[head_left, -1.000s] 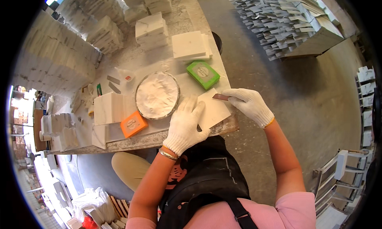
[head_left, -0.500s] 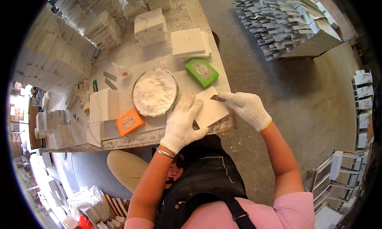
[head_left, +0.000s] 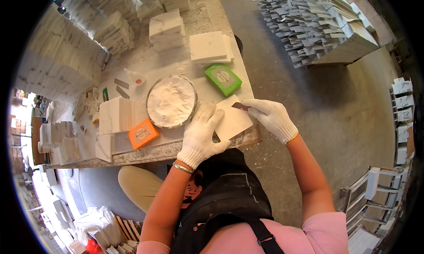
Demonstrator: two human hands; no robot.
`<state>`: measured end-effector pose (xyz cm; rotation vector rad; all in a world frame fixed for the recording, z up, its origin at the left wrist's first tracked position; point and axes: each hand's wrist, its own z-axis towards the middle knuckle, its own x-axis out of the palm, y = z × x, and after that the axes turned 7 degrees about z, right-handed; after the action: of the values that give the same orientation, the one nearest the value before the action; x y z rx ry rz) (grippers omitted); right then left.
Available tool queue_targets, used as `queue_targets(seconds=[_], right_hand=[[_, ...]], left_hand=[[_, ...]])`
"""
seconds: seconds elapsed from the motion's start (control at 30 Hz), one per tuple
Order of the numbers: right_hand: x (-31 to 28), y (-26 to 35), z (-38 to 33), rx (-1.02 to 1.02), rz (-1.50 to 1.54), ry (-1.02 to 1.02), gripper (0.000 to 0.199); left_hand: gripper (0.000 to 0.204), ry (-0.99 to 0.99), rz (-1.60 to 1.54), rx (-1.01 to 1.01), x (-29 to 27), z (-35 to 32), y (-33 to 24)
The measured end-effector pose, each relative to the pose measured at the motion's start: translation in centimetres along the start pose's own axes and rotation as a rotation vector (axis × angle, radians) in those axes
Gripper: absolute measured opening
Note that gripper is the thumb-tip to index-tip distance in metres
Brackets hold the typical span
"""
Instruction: The person applies a white paste to the edges of small white square tiles using a metal spatula, then smooths the edges with a green block. They repeat this process on multiple tiles, handling them one at a time.
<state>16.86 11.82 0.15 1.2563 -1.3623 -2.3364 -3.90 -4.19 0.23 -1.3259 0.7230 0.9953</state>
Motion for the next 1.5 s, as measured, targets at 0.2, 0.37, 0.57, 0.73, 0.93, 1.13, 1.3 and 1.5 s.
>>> queue_targets(seconds=[0.2, 0.37, 0.57, 0.73, 0.93, 1.13, 1.3, 1.5], right_hand=[[-0.6, 0.9, -1.1, -0.007, -0.056, 0.079, 0.026], [-0.7, 2.2, -2.9, 0.016, -0.11, 0.073, 0.026], [0.1, 2.4, -2.6, -0.001, -0.082, -0.036, 0.027], [1.3, 2.7, -4.6, 0.081, -0.058, -0.088, 0.028], [2.4, 3.7, -5.2, 0.11, -0.071, -0.184, 0.028], [3.9, 3.8, -5.7, 0.184, -0.019, -0.25, 0.028], [5.1, 4.1, -4.8, 0.133, -0.015, -0.282, 0.028], [3.9, 4.0, -5.1, 0.157, -0.071, -0.244, 0.03]], left_hand=[[0.083, 0.02, 0.005, -0.012, 0.0, -0.1, 0.0], [0.084, -0.026, -0.001, 0.014, 0.5, -0.5, 0.5], [0.086, -0.013, 0.003, 0.024, 0.6, -0.3, 0.5], [0.087, -0.007, 0.012, 0.017, 0.3, -0.3, 0.4], [0.088, 0.016, -0.013, 0.029, 0.0, -0.1, 0.4], [0.091, 0.07, -0.021, 0.027, -0.3, 0.0, 0.5], [0.093, 0.075, -0.012, 0.026, -0.3, 0.0, 0.5], [0.092, 0.093, -0.045, 0.005, -0.9, 0.1, 0.3]])
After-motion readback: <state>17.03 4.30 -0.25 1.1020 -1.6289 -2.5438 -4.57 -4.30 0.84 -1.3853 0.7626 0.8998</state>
